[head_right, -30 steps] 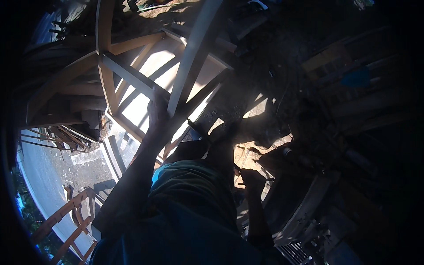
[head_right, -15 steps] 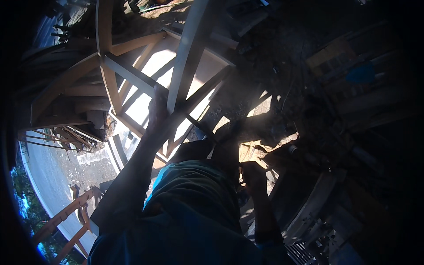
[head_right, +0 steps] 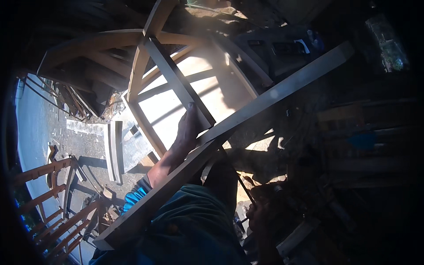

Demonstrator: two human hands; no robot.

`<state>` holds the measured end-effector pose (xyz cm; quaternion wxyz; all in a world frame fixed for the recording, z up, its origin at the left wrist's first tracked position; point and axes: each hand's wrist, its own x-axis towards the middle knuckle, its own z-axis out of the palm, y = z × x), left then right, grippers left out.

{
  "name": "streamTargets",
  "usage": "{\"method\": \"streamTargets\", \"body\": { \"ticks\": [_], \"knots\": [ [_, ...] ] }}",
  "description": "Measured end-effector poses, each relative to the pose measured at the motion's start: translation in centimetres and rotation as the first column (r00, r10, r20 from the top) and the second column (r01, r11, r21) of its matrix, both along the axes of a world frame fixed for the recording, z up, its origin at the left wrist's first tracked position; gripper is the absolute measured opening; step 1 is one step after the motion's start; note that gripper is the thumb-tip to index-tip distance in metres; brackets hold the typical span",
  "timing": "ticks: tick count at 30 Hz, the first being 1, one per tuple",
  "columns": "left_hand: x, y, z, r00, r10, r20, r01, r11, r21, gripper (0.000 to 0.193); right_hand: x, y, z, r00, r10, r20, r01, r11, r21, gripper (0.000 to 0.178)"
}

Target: The person assembles a wooden chair frame by measuring and marking wooden pieces with a metal tool and fitting them together by hand.

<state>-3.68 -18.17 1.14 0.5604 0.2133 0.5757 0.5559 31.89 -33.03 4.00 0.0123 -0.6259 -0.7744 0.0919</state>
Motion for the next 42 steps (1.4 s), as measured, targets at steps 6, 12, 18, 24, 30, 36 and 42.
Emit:
{"method": "streamTargets", "body": {
  "ticks": [6,12,18,24,30,36,42],
  "knots": [
    [0.6,0.6,0.7,0.897,0.144,0.417,-0.12,0.989,-0.085,0.06,4.6,5.1,-0.3,0.899,-0.258,-0.354,-0.282,0.276,-0.919,0.024],
    [-0.6,0.2,1.3,0.933,0.075,0.352,-0.084,0.996,0.011,0.066,4.7,2.0,2.1,0.999,0.044,-0.017,-0.045,0.798,-0.601,0.04],
    [-0.5,0.0,0.4,0.886,0.139,0.443,-0.128,0.99,-0.054,0.067,5.1,-0.4,2.2,0.833,-0.308,-0.459,-0.183,0.63,-0.754,0.034],
    [-0.5,0.1,-0.1,0.917,0.071,0.393,-0.068,0.997,-0.022,0.069,2.9,1.2,0.7,0.979,0.203,-0.03,-0.205,0.974,-0.092,0.036],
    [0.5,0.5,-0.4,0.923,0.141,0.359,-0.127,0.99,-0.062,0.071,4.2,-1.3,-5.3,-0.076,-0.745,-0.663,0.341,0.606,-0.719,0.041],
    [-0.9,-0.3,-0.9,0.909,0.044,0.414,-0.054,0.998,0.013,0.073,4.6,4.0,0.2,0.029,-0.959,0.283,-0.247,-0.281,-0.927,0.047],
    [0.0,-0.2,-1.1,0.927,0.091,0.363,-0.087,0.996,-0.028,0.07,5.2,-0.1,0.4,-0.449,-0.89,0.083,0.081,-0.133,-0.988,0.033]
  ]
}}
